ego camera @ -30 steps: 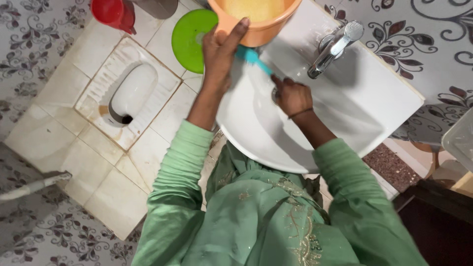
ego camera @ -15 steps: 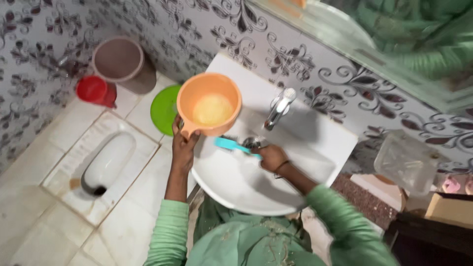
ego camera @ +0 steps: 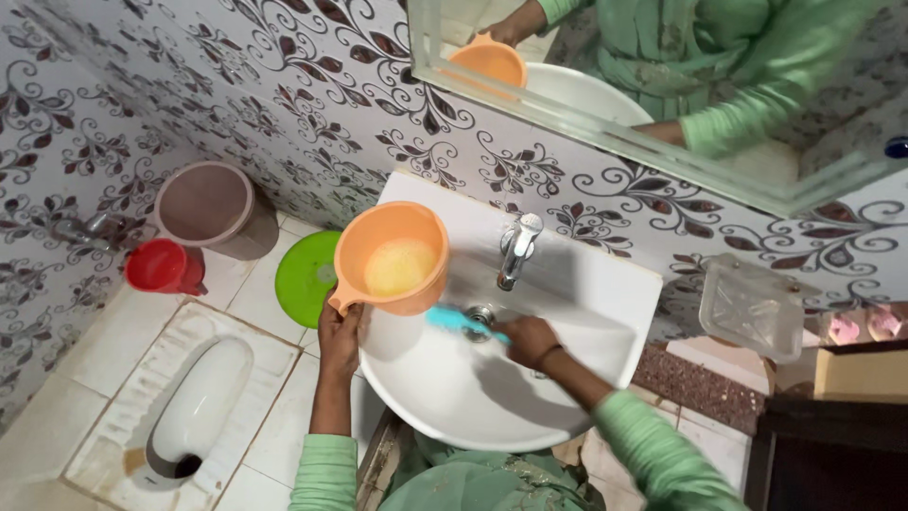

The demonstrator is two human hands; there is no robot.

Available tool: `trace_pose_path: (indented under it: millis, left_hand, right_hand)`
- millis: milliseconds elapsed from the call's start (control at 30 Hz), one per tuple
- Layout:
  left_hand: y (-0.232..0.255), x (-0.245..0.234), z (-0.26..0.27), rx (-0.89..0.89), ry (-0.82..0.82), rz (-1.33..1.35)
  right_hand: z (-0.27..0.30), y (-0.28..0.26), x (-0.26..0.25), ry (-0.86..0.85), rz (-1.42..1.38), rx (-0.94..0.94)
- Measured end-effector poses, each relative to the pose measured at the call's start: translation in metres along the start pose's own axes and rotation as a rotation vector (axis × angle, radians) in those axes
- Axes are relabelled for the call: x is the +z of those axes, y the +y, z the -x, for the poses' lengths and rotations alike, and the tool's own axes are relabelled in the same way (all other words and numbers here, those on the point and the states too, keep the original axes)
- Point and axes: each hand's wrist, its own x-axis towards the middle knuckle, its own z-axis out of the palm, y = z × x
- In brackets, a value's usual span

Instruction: The person cleans a white bathroom sink using a blue scrub brush and an orange plastic jug. They repeatedly pour soapy water from the jug into the sink and scrub the basin surface, focusing on the area around the drain and the sink's edges.

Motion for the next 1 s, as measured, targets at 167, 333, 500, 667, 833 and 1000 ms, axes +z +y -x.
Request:
trace_pose_path:
  millis: [167, 333, 500, 667, 833, 1000]
  left_hand:
    - [0.009, 0.002, -0.016, 0.127, 0.132, 0.033]
    - [0.021, 0.019, -0.021, 0.272, 0.268, 0.144]
    - [0.013, 0.024, -0.024, 0.371, 0.299, 0.097]
    - [0.006, 0.023, -0.026, 0.366, 0.294, 0.082]
    - [0.006, 0.021, -0.03, 0.458, 0.29, 0.016]
    - [0.0, 0.012, -0.037, 0.603, 0.255, -0.436]
  right_hand:
    - [-0.022, -0.046, 0.017, 0.133, -0.121, 0.084]
    - [0.054, -0.005, -0.044, -0.524, -0.051, 0.04]
    - [0.064, 0.003, -0.05, -0.448, 0.038, 0.171]
    - [0.007, -0.056, 0.009, 0.075, -0.07, 0.284]
    - [0.021, -0.048, 0.005, -0.041, -0.292, -0.021]
    - [0.086, 0.008, -0.044, -0.514, -0.2, 0.101]
